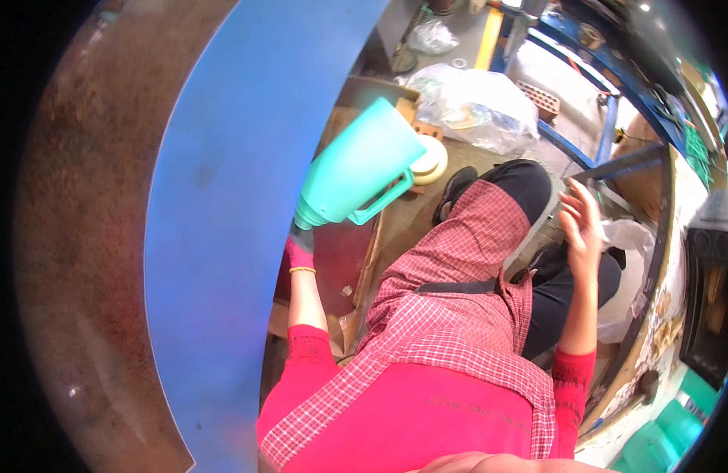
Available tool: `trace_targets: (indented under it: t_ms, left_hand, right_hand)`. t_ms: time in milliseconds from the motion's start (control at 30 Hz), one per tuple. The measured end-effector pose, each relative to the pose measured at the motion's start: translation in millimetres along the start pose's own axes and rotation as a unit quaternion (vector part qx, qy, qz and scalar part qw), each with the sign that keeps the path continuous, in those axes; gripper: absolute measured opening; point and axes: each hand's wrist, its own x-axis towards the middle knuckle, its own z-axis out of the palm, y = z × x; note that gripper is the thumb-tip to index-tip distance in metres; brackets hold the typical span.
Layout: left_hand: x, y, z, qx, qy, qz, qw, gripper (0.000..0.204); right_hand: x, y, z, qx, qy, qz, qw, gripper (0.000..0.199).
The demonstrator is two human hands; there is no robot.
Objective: The person assembles teal plastic pitchers by attaching handles and securing lids. They wipe the body of each pitcher with a cloth, place a lid on top, and use a mallet to tap the lid into place. The finished units are set aside on the workbench.
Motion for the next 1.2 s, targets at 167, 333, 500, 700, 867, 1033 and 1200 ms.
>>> trace_targets:
  t_ms: [167,333,500,700,867,1033,1200]
  left_hand:
    - [26,20,152,0.053,-0.190,0.080,0.977,0.033]
    - [13,51,250,-0.033,-0.298,0.093,0.949,0.032]
    - [-30,69,325,-0.043,-0.394,0.155,0.905,0.030]
    - [-53,144,416,0.101,-0.488,0.416,0.760,0.091]
    - [-152,156,480,0.269,-0.583,0.309,0.702,0.072]
    - [-206,159,535,0.226,-0.715,0.601,0.277,0.023]
    - [-189,144,541,0.221,-0.753,0.564,0.256,0.022]
  right_hand:
    - [3,-6,18,0.000,-0.053,-0.058,0.997,0.047]
    - [-44,-4,12,0.173,0.116,0.024,0.978,0.036]
    - [-92,22,1,0.209,0.157,0.078,0.962,0.027]
    - [-119,58,-6,0.305,0.037,0.137,0.942,0.034]
    - [-102,-1,-49,-0.184,0.091,-0.043,0.978,0.081]
    - [-69,-94,-59,-0.076,0.039,-0.433,0.897,0.110]
    - [-57,-93,-45,-0.089,0.067,-0.412,0.904,0.109]
